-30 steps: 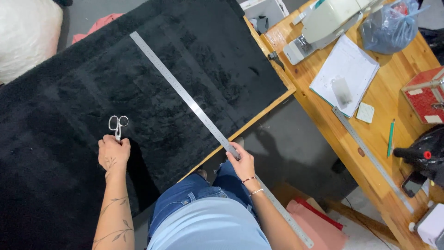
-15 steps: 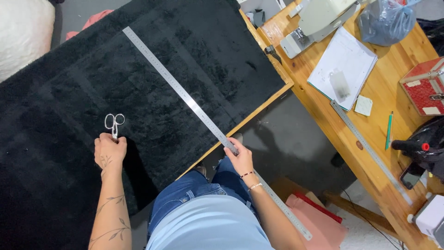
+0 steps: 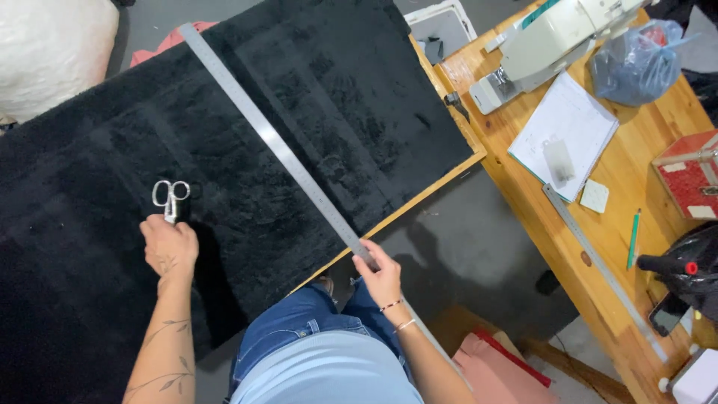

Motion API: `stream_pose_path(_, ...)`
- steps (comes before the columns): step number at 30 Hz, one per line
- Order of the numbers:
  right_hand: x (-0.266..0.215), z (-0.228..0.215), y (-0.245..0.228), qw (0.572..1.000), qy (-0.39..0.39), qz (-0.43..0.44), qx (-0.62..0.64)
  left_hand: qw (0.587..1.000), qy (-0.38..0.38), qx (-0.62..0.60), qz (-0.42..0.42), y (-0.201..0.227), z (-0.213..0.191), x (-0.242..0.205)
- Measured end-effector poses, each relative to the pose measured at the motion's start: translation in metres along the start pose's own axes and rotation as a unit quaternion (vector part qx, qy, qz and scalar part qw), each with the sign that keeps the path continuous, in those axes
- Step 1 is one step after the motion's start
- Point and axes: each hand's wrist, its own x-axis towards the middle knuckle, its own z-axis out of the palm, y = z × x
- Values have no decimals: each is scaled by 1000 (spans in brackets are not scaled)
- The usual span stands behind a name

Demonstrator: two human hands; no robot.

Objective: The person measures a large piece of black fabric on a wooden table using a metal ruler and a small white marker. They then use scissors to cut the fabric along the marked line, separating a strip from the main piece. Finally, the person folds the cut fabric and places it on the table.

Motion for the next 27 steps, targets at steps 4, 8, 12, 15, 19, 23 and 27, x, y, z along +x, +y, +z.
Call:
stream_pose_path(4,-19,11,-5,999,-23,28,-3,1000,18,14,-1,-32,-1,3)
stream_pose_path(8,-32,16,5,997,-70,6,-33,1000,-23,-4,-6,-48,-10,-3)
stream_pose_path(12,-42,20,4,995,-80,28,-56,998,27,-6,50,-70,3,-6)
stream_pose_path(15,-39,25,22,992,-49,-43,-105,985,134,72,86,-63,15,-15)
stream_pose_path(19,-35,28,21,990,-28,-29,-138,958,189,151,155,-13,13,-26)
stream_pose_path(23,-45,30,34,988,-34,63,-139,948,45,-11,316,42,26,-39)
stream_pose_path(27,-43,33,41,986,-42,77,-141,916,13,-5,401,83,60,-31)
